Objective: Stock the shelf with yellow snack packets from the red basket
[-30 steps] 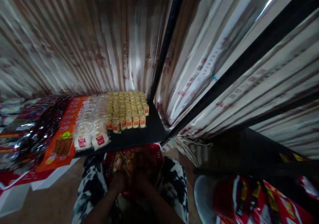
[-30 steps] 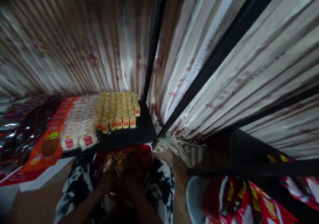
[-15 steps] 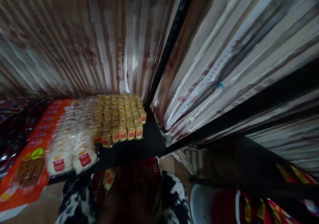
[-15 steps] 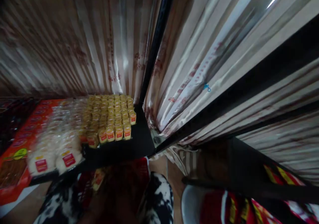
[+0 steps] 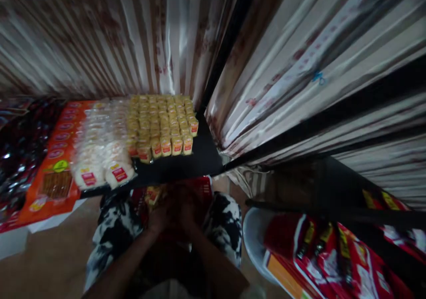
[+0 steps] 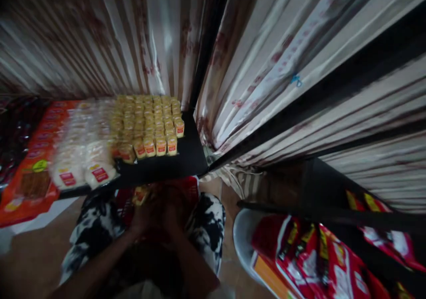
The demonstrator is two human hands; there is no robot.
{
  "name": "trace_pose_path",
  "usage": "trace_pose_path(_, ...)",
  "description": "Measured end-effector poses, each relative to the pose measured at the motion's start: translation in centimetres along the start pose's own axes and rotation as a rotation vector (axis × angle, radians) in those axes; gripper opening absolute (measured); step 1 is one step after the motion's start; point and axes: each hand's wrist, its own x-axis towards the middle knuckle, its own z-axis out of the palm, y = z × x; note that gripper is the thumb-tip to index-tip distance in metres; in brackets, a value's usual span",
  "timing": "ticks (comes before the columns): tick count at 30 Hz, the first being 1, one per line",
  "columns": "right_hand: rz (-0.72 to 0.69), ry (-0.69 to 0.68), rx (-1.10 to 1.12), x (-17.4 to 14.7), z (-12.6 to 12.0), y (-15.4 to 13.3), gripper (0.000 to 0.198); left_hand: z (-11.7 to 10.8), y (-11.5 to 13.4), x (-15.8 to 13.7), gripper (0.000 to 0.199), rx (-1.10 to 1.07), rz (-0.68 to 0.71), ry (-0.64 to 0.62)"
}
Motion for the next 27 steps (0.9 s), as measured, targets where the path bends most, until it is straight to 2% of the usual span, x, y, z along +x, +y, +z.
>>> trace_pose_path(1,0.007,0.002,0.034,-0.2,0.0,0.3,0.021,-0.5,0.2,-0.3,0.046,-0.048,0.002,-0.003)
trace_pose_path(4,-0.009,0.039,0.124,-0.4,-0.4,1.3,0.026,-1.5,0.7,-1.4,0.042,-0.155,0.014,0.024)
trace_pose_path(7,-0.045,0.087,0.181,-0.3,-1.4,1.9,0.023,-2.1,0.9,-2.5,0.037,-0.113,-0.003,0.092)
trace_pose_path(11,-0.142,0.118,0.225,-0.7,-2.7,1.5,0.017,-3.2,1.1,-3.8,0.032,-0.016,0.089,0.172)
trace_pose_path(14,-0.217,0.121,0.246,-1.5,-3.5,0.7,0.016,-4.2,1.2,-4.4,0.036,-0.061,0.063,0.185)
trace_pose_path(18,-0.279,0.149,0.303,-2.8,-5.0,-0.1,0.015,-6.0,1.0,-4.9,0.028,-0.268,0.049,0.217)
trace_pose_path(21,-0.245,0.158,0.492,-3.7,-6.2,-0.7,0.019,-7.5,0.7,-5.1,0.027,-0.513,0.056,0.28)
trace_pose_path(24,-0.2,0.072,0.719,-4.5,-7.2,-1.6,0.031,-8.7,1.1,-5.3,0.028,-0.751,0.062,0.355)
trace_pose_path(27,-0.197,-0.008,0.844,-5.0,-7.7,-2.4,0.039,-9.4,2.0,-5.7,0.028,-0.853,0.076,0.369)
